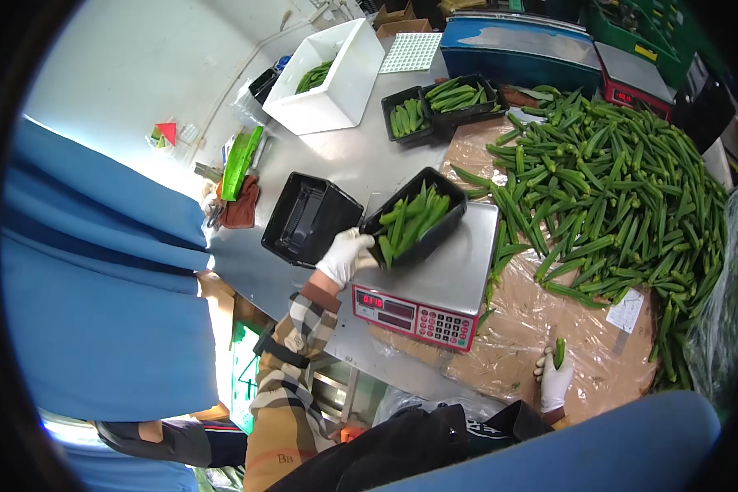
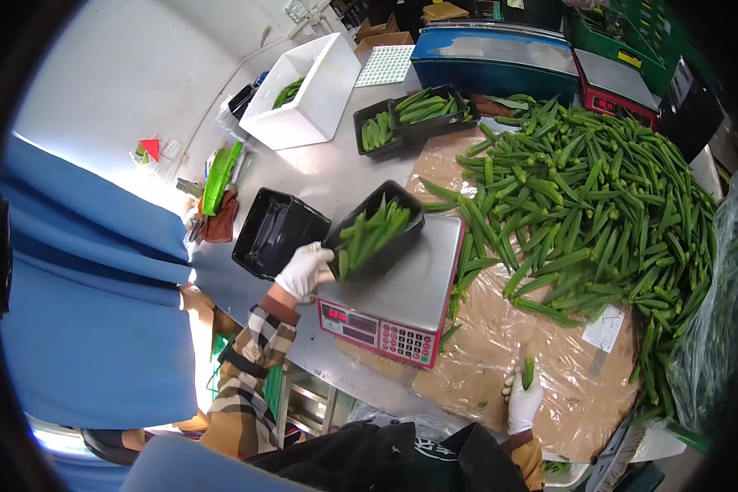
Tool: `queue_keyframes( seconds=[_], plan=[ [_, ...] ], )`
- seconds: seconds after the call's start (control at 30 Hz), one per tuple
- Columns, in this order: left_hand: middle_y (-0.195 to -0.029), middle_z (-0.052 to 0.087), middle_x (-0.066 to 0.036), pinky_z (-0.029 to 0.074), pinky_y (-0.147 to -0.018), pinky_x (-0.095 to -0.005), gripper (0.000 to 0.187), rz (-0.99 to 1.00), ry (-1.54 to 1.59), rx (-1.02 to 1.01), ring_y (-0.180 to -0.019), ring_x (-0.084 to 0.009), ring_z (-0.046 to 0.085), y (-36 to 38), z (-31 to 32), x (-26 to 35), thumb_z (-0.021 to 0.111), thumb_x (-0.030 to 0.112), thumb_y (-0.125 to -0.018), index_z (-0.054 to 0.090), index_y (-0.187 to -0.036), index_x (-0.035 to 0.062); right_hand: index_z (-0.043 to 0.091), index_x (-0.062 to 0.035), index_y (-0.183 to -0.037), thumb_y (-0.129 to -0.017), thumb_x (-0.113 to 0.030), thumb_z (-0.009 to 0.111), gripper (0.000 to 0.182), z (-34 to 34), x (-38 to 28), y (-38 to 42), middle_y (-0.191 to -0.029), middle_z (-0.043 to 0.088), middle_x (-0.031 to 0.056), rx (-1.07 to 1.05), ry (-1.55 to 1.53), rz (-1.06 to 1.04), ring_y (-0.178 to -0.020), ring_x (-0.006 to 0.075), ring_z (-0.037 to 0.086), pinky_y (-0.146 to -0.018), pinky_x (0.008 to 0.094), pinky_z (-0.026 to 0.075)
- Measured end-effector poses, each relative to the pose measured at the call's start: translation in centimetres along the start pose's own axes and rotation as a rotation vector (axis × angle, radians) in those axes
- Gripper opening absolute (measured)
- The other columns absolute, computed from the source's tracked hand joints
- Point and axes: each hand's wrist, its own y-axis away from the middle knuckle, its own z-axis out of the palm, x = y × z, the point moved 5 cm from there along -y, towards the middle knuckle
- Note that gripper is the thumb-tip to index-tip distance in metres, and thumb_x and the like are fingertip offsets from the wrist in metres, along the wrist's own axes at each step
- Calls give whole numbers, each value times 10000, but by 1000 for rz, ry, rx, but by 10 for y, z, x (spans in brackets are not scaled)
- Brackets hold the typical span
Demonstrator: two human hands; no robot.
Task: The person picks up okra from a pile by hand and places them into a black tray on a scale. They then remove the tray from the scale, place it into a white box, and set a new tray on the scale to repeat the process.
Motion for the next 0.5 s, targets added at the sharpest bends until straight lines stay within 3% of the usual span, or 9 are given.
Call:
queue_keyframes(
  seconds=[0.07,0.27,0.33,0.5],
  plan=[
    [-1082,658,-181,634,-670,-401,215,106,40,-16,-868,-302,713,-22,10,34,536,-11,-886,552,-1100,-24,584,-53,-1044,-1003,-87,542,67,0,2,0,-684,586,-9,11,-7,22,-490,57,519,-427,201,401],
    [-1055,653,-238,641,-722,-427,240,320,107,163,-853,-381,700,-135,31,125,525,-13,-898,554,-1120,-99,591,-47,-1048,-1007,-102,552,80,2,-3,4,-699,596,-11,49,39,28,-509,45,518,-450,184,401],
    [-1047,642,-261,653,-719,-455,266,260,251,318,-838,-388,699,-205,16,129,508,-11,-910,498,-1158,-108,590,-32,-1057,-1003,-84,552,84,1,0,2,-717,600,2,50,36,36,-522,49,521,-458,188,413],
    [-1034,630,-260,647,-731,-490,257,132,418,159,-867,-421,688,-301,23,109,504,41,-959,461,-1172,-96,592,-1,-1110,-997,-59,558,132,0,4,1,-737,602,18,69,3,46,-540,61,525,-476,199,433]
  ],
)
